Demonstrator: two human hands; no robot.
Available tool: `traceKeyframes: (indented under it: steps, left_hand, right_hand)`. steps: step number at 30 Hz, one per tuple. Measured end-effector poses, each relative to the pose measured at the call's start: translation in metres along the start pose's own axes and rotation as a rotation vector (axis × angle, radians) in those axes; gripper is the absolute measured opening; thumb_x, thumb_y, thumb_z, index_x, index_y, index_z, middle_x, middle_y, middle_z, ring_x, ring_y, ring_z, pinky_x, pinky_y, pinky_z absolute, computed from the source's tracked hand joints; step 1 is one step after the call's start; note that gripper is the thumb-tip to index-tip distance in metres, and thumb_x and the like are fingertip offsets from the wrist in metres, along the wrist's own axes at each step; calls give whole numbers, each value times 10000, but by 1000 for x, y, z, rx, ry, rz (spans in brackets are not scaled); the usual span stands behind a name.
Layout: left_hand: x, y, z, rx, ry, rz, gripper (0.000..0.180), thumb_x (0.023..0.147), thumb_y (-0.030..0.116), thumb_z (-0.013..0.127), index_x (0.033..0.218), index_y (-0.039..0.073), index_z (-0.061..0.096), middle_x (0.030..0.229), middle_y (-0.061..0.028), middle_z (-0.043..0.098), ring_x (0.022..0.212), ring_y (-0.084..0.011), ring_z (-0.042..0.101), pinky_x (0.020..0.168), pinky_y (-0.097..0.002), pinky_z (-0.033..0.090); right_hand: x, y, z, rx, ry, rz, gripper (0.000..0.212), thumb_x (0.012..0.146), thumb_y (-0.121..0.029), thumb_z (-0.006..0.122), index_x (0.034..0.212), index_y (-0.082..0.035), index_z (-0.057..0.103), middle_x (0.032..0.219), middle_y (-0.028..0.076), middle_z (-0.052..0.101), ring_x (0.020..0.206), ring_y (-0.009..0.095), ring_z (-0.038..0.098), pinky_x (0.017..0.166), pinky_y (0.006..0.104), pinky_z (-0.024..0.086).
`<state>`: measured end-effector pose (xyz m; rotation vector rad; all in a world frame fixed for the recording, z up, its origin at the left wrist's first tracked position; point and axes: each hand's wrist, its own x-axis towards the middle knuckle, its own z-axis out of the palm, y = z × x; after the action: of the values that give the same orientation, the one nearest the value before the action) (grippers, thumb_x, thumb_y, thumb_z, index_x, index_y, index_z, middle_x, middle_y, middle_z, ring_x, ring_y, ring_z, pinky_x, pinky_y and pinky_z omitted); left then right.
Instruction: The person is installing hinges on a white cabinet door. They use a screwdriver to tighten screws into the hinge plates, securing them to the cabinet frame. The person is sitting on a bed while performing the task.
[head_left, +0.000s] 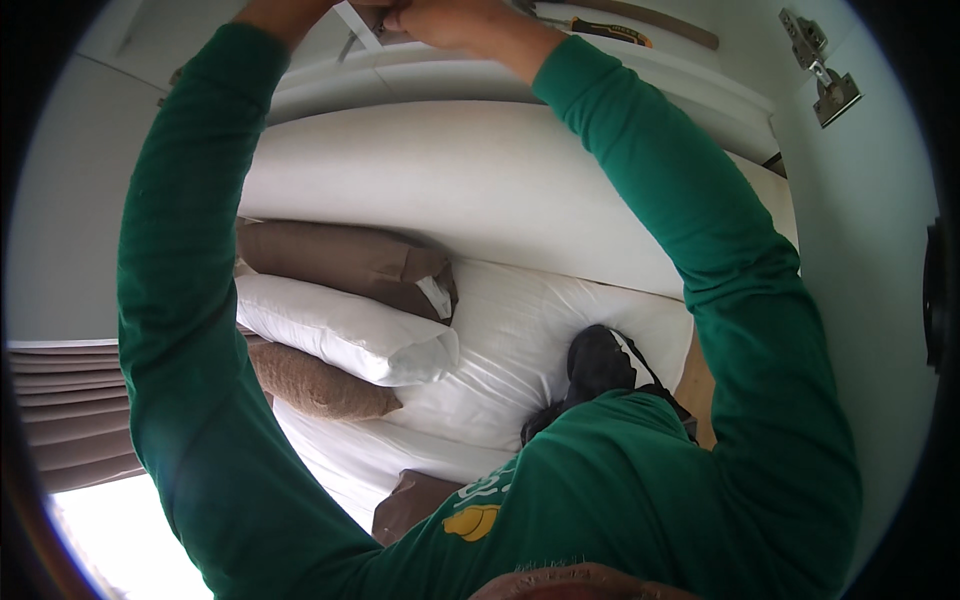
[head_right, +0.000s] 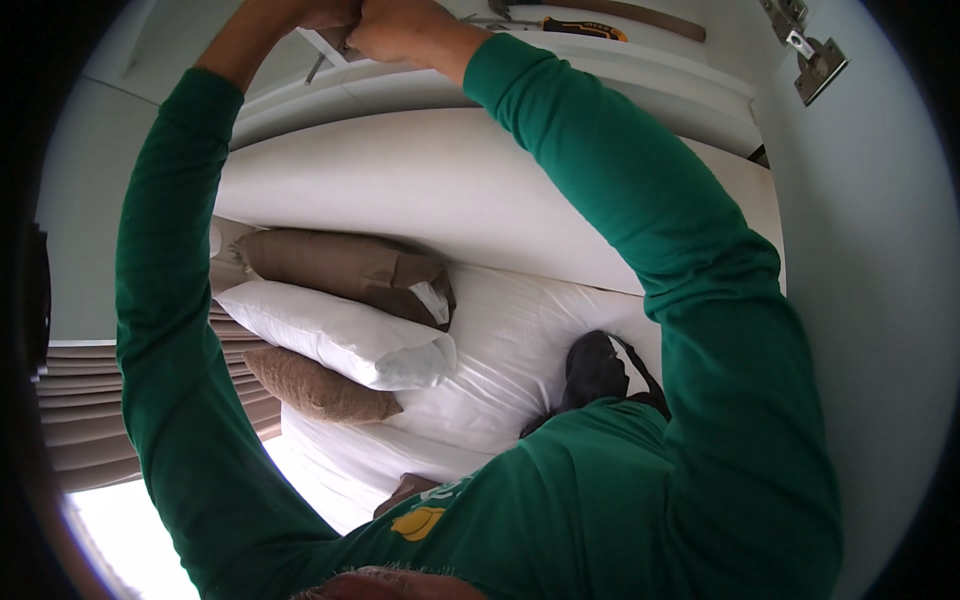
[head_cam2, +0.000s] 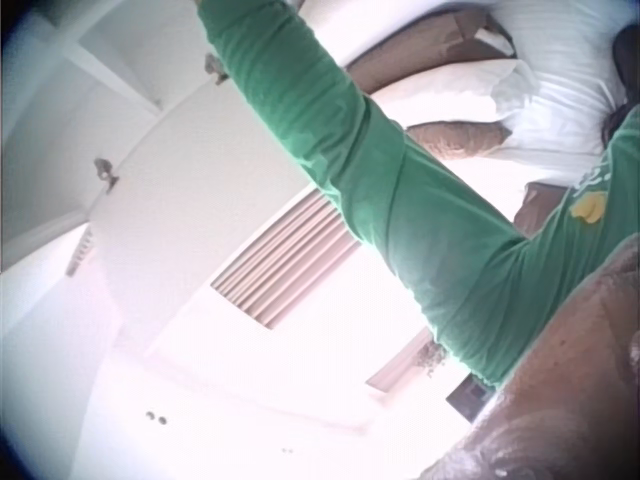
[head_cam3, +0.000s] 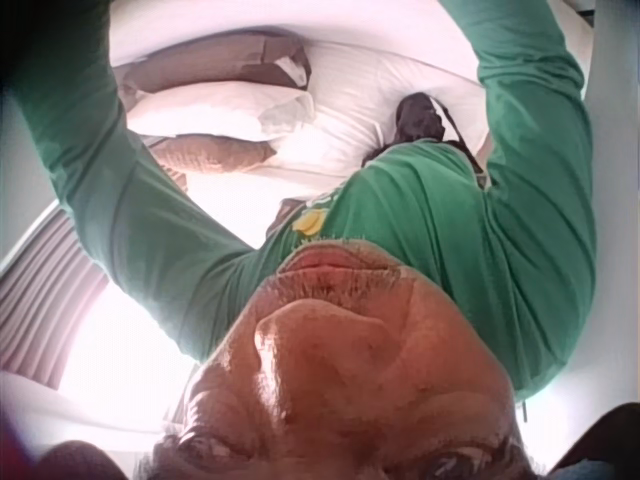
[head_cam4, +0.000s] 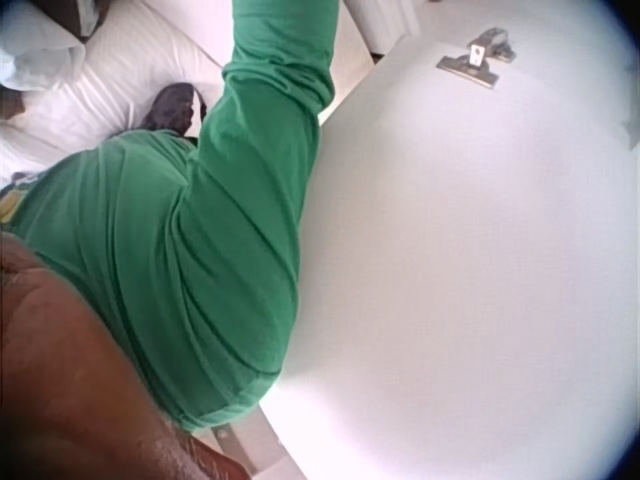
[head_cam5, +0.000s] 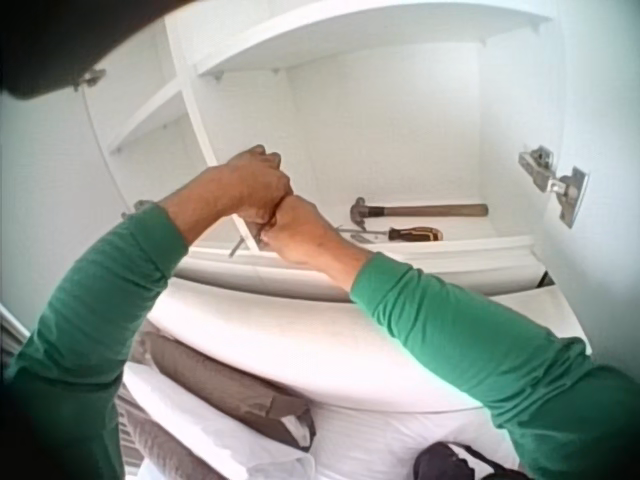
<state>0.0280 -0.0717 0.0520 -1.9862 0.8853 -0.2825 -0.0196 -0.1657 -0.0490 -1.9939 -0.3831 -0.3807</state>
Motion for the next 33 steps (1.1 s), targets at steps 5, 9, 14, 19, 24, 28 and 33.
traceKeyframes:
  steps: [5,9,14,19,24,28,33]
  left_hand:
    - [1,-5,3,-15,40,32,280,785,338,802,1007,168,814,1067,-45,772,1165,-296,619,1071,-446,432]
    - [2,-3,2,-30,-16,-3,271,793,334,798,1001,160,816,1075,-49,770,1196,-300,604,1097,-445,418]
    - [-1,-2,-8,14,-54,12,266,811,322,793,1011,148,815,1078,-53,769,1212,-305,595,1084,-444,422]
    - [-2,-6,2,10,-42,38,307,782,363,830,1005,153,815,1072,-49,769,1202,-300,600,1064,-437,428]
    - [-1,-11,3,-4,7,63,269,776,367,828,988,202,820,1053,-39,770,1187,-281,607,1045,-425,431]
    - [6,-13,18,-43,61,24,276,748,402,838,960,225,824,1043,-25,772,1171,-273,612,1019,-424,438]
    - [-7,-10,5,17,0,82,240,755,372,813,926,205,828,1022,-30,776,1148,-272,620,998,-416,446]
  right_hand:
    - [9,1,0,-51,-44,36,263,925,-170,682,1004,80,701,995,264,737,917,378,717,811,449,557]
    - [10,-3,3,-120,-33,54,271,927,-188,695,999,73,706,998,258,741,910,383,717,804,458,558]
    - [8,-9,11,-187,23,116,294,952,-217,666,983,71,717,998,253,744,909,399,719,824,476,571]
    - [-2,-18,26,-340,94,41,297,985,-189,570,1001,70,715,1029,269,732,989,435,684,862,544,553]
    - [0,-8,35,-428,112,-53,267,962,-143,550,1004,76,699,1060,291,699,1052,456,624,858,637,506]
    - [-12,-11,39,-548,146,-107,249,943,-118,549,991,86,685,1050,285,685,1031,461,622,837,653,488]
    - [-21,-22,27,-465,63,-149,236,942,-102,543,961,91,676,1026,293,681,1001,457,626,821,620,503]
